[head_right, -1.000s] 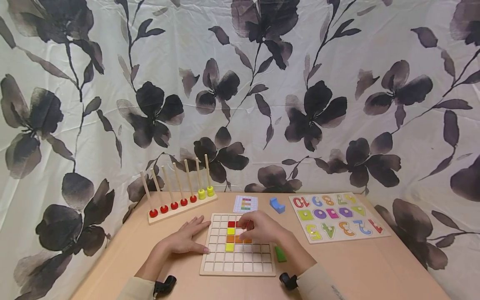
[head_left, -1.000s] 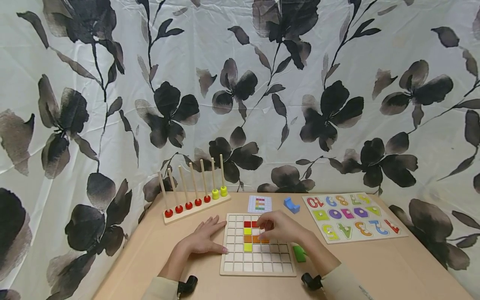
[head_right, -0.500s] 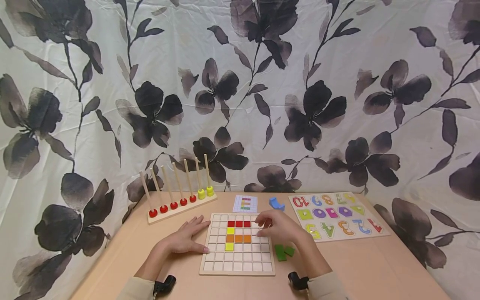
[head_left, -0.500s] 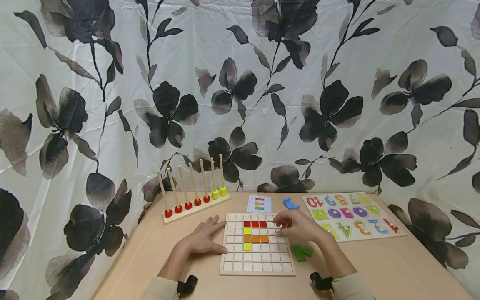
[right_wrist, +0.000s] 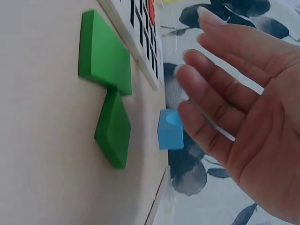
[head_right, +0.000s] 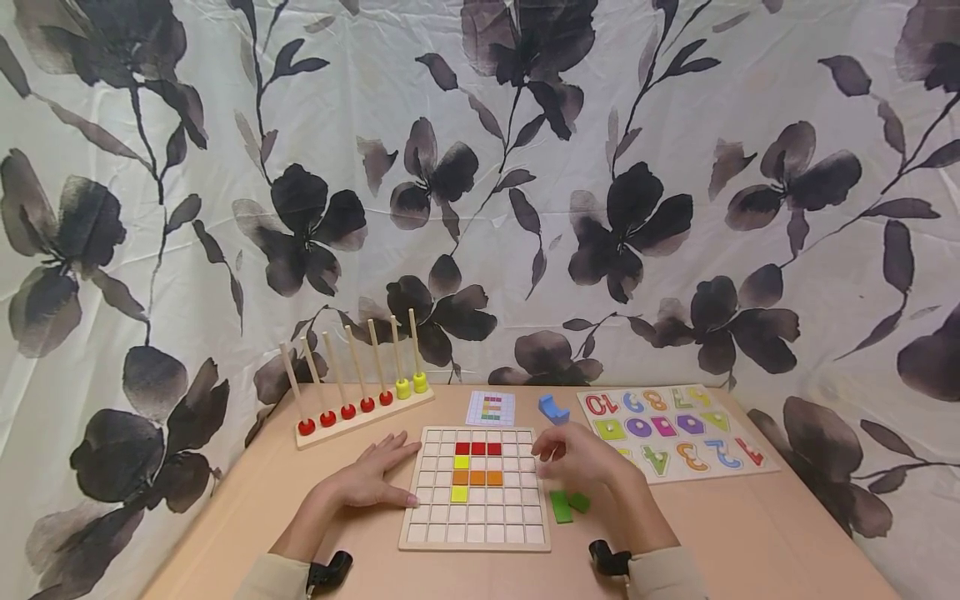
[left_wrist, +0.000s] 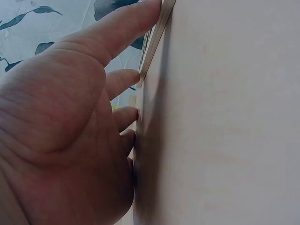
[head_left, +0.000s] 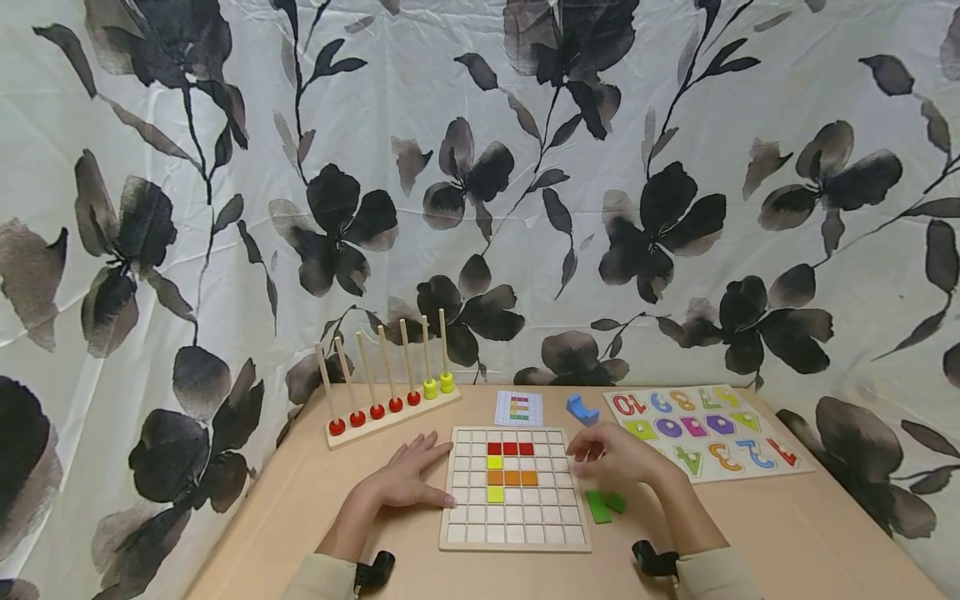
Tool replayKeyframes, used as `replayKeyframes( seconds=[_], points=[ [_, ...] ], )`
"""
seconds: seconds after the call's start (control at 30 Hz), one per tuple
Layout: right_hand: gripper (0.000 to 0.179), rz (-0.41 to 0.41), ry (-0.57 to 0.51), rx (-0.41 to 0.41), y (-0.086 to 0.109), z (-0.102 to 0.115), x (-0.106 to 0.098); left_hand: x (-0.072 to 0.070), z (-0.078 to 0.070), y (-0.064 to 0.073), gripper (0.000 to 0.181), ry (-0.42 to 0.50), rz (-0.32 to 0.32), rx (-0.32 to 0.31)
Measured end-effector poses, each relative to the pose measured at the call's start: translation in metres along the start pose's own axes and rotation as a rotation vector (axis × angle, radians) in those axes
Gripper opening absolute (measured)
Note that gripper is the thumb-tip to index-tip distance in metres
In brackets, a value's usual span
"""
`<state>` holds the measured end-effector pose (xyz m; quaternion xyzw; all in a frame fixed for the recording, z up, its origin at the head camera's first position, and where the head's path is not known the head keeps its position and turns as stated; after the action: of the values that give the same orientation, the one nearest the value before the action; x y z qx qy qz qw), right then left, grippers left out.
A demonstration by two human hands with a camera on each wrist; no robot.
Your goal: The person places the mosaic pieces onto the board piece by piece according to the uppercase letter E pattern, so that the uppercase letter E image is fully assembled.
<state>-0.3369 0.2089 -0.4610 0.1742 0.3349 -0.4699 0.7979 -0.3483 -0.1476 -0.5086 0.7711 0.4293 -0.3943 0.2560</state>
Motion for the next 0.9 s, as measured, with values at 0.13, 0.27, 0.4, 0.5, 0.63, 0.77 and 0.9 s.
replayKeyframes(
  seconds=[0.13,0.27,0.4,0.5,0.63,0.77,0.9],
  points=[
    [0.016,0.054,-0.044,0.000,0.005,-0.007,0.000,0.000,0.001,0.000,0.099,-0.001,0.001,0.001],
    [0.013,0.128,-0.097,0.001,0.007,-0.013,0.003,0.001,0.001,-0.001,0.100,-0.005,0.002,0.005],
    [0.013,0.182,-0.115,0.018,0.008,-0.018,0.006,0.002,0.002,-0.001,0.100,-0.013,-0.001,0.007],
    [0.013,0.204,-0.106,0.049,0.008,-0.022,0.009,0.001,0.002,0.000,0.100,-0.013,-0.002,0.007],
    [0.013,0.217,-0.089,0.067,0.008,-0.026,0.013,0.001,0.002,0.000,0.100,-0.008,0.003,0.004],
    [0.012,0.208,-0.092,0.078,0.008,-0.024,0.015,0.001,0.002,0.000,0.100,-0.004,0.005,0.004],
    [0.012,0.206,-0.102,0.080,0.009,-0.022,0.016,0.001,0.002,0.000,0.100,-0.010,0.003,0.003]
  ],
)
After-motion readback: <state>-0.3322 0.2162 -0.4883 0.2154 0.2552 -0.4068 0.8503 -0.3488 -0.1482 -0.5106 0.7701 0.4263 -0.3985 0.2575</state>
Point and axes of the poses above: each hand's wrist, its own y-axis away from the middle knuckle, its own x-axis out of the palm, z = x × y, the point moved 6 cm from there along -y, towards the middle knuckle, and after that the axes turned 2 degrees about -y, right-handed, at the moved point
